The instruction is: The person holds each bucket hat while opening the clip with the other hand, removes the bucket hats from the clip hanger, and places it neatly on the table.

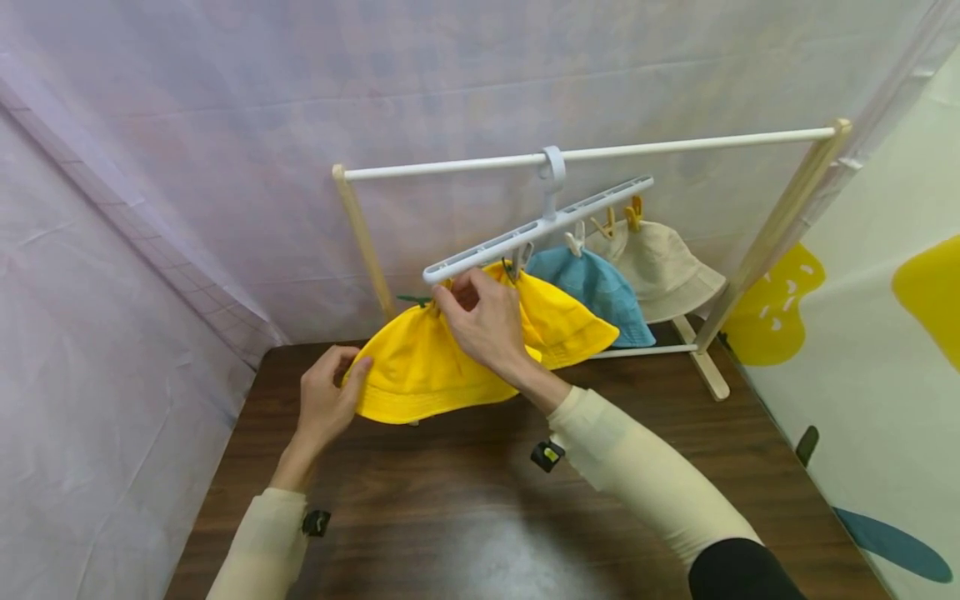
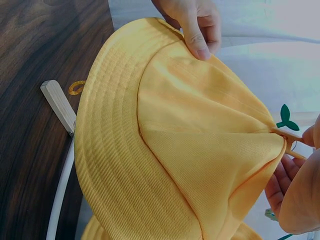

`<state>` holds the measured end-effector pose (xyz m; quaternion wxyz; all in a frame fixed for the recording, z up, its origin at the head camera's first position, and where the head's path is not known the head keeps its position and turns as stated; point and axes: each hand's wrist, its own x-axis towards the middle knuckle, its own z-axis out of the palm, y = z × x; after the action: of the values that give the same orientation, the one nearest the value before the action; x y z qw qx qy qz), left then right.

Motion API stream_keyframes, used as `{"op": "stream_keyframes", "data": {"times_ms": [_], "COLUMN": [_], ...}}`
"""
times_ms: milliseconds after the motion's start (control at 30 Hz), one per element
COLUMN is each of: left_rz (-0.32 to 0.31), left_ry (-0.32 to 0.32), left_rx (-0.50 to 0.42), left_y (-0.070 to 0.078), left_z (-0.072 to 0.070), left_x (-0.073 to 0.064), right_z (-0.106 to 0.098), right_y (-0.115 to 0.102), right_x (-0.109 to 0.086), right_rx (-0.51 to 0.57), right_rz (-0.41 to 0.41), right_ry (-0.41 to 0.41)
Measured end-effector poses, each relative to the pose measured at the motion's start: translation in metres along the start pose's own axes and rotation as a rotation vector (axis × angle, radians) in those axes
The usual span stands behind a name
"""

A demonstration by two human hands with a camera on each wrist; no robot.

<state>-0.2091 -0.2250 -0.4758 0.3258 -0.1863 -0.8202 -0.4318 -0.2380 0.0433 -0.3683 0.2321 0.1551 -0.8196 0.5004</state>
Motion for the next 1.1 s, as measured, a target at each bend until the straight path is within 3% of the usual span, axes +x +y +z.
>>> {"op": "stream_keyframes", "data": {"times_ms": [367,867,1100], "left_rz": [0.010,-0.025,-0.057], "left_ry": [0.030,0.060,0.046], "left_rx": [-0.012,0.007,-0.001], "left_y": [0.0035,-0.0010,0.0070], "left_z": [-0.0010,-0.0002,-0.0016], "left_x": [-0.0019,-0.0094,-0.0083], "right_z": [-0.0011,-0.0019,-0.0030], "right_y": [-0.0035,-0.0064,-0.0070], "right_x": [-0.0009,-0.0030,-0.0036], "right_rx": [0.013,-0.008,-0.004], "right_rz": [-0.001,-0.007,-0.007], "right_ry": [-0.002,0.008,0.000]}}
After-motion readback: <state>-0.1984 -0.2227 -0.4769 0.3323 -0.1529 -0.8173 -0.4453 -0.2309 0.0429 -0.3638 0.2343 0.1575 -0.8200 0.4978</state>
